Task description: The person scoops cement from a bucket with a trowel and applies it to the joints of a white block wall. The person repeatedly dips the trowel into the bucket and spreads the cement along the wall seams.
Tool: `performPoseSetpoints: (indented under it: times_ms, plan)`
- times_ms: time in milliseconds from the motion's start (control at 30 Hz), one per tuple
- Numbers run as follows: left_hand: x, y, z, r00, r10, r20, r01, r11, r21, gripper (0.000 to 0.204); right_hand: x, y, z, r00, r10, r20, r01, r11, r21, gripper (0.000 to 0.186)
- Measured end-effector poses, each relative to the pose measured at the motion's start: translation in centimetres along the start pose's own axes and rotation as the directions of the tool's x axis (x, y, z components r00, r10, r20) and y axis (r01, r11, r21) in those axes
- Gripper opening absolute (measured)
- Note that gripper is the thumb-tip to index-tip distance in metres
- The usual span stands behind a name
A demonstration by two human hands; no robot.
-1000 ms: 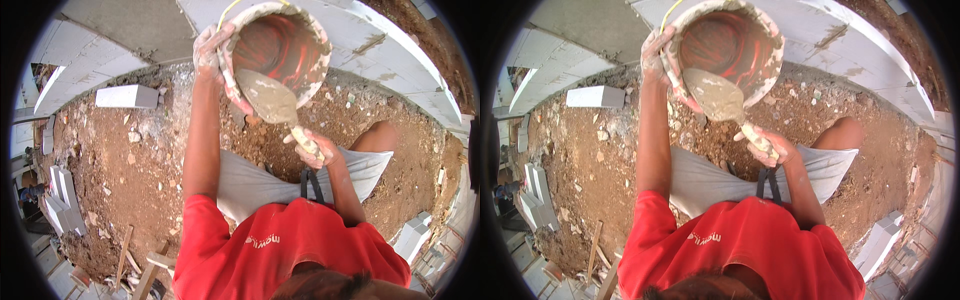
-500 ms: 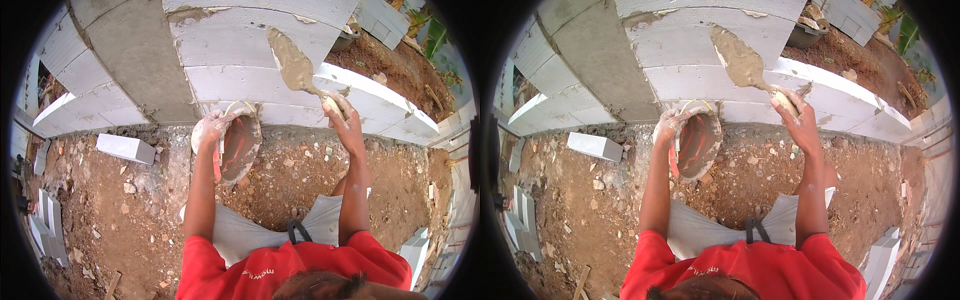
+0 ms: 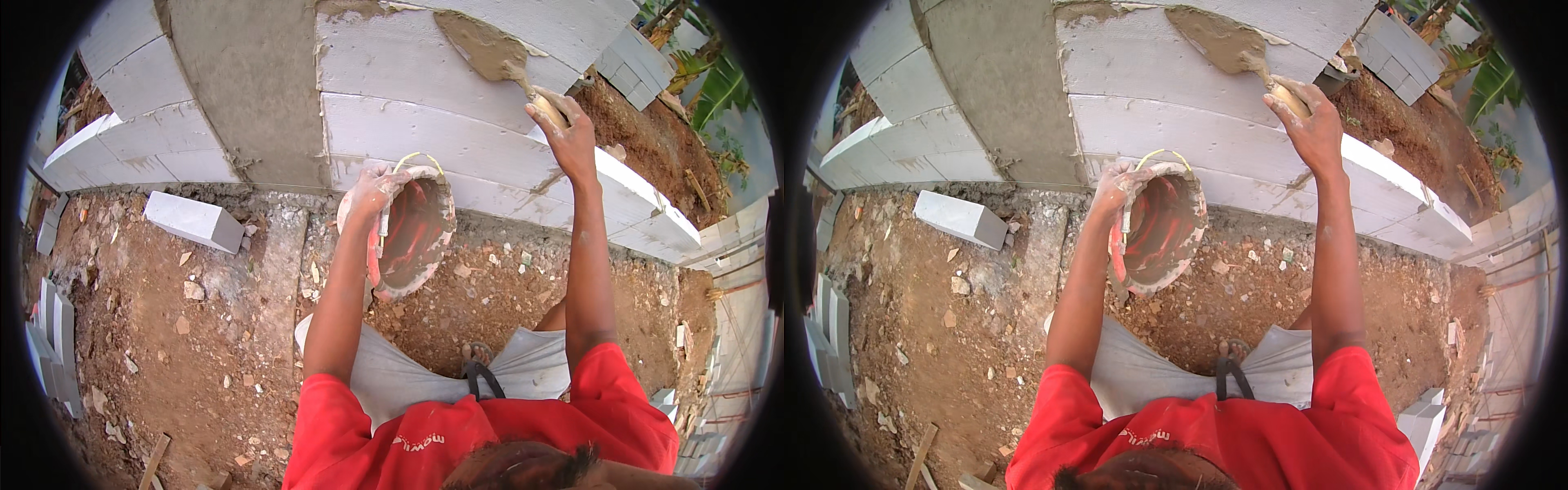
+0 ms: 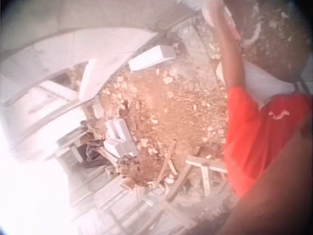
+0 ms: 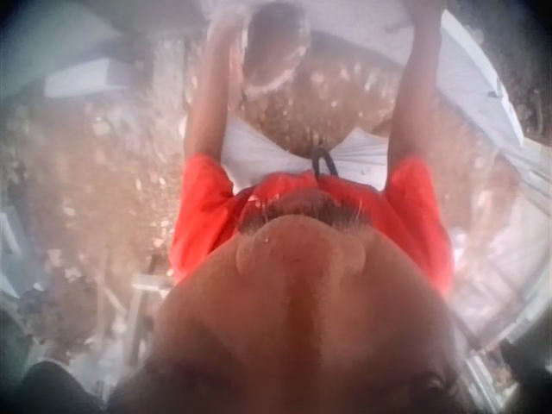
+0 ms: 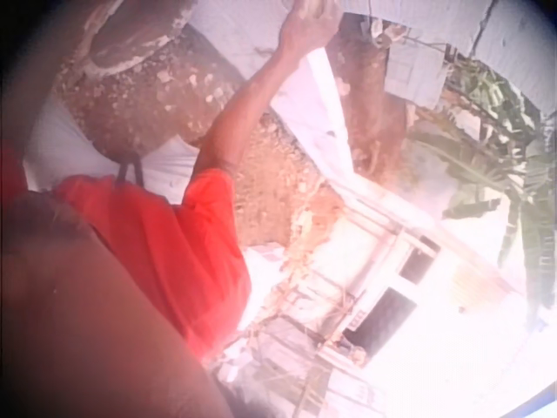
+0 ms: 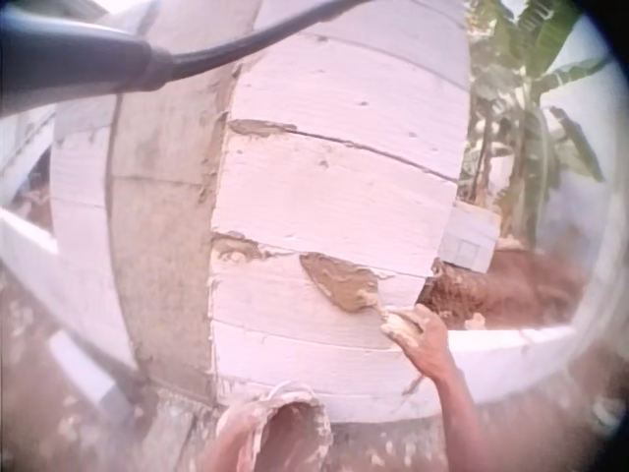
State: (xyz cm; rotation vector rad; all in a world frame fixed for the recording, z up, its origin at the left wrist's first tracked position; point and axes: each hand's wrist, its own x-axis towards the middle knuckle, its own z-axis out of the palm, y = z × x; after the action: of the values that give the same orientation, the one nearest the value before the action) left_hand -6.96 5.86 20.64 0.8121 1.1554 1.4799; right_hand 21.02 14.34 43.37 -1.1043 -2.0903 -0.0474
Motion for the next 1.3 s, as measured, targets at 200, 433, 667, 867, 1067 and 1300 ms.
performPoseSetpoints:
  times_ms: [200, 433, 667, 867, 1067, 1300]
  plan:
    - [-0.3, -0.1, -0.2, 1.0, 0.007, 0.009, -0.007, 0.994, 0.107, 0.035, 0.0, -0.4, -0.2, 0.981, 0.179, 0.077, -0.181, 0.983, 0.011, 0.055]
    - [-0.3, 0.0, -1.4, 0.999, 0.016, -0.042, -0.007, 0.98, 0.198, 0.028, -1.6, -1.0, -4.4, 0.896, 0.349, 0.274, -0.371, 0.928, 0.032, 0.065]
    - [0.3, -1.1, -1.9, 0.997, 0.058, -0.057, -0.038, 0.949, 0.312, 0.03, -0.1, -5.0, -4.9, 0.96, 0.239, 0.147, -0.257, 0.959, 0.119, 0.061]
    - [0.3, -0.9, -1.2, 0.997, 0.066, -0.046, -0.053, 0.968, 0.244, 0.04, 0.7, -4.6, -4.0, 0.91, 0.288, 0.299, -0.312, 0.95, 0.034, 0.062]
    - [0.8, -1.2, -2.2, 0.989, 0.124, -0.077, -0.088, 0.927, 0.365, 0.035, 0.6, -6.0, -5.6, 0.913, 0.251, 0.322, -0.258, 0.966, -0.021, 0.06]
    - [1.4, -1.9, -1.1, 0.997, 0.077, -0.015, -0.067, 0.934, 0.352, 0.024, 1.4, -6.2, -4.1, 0.904, 0.228, 0.362, -0.225, 0.973, -0.05, 0.057]
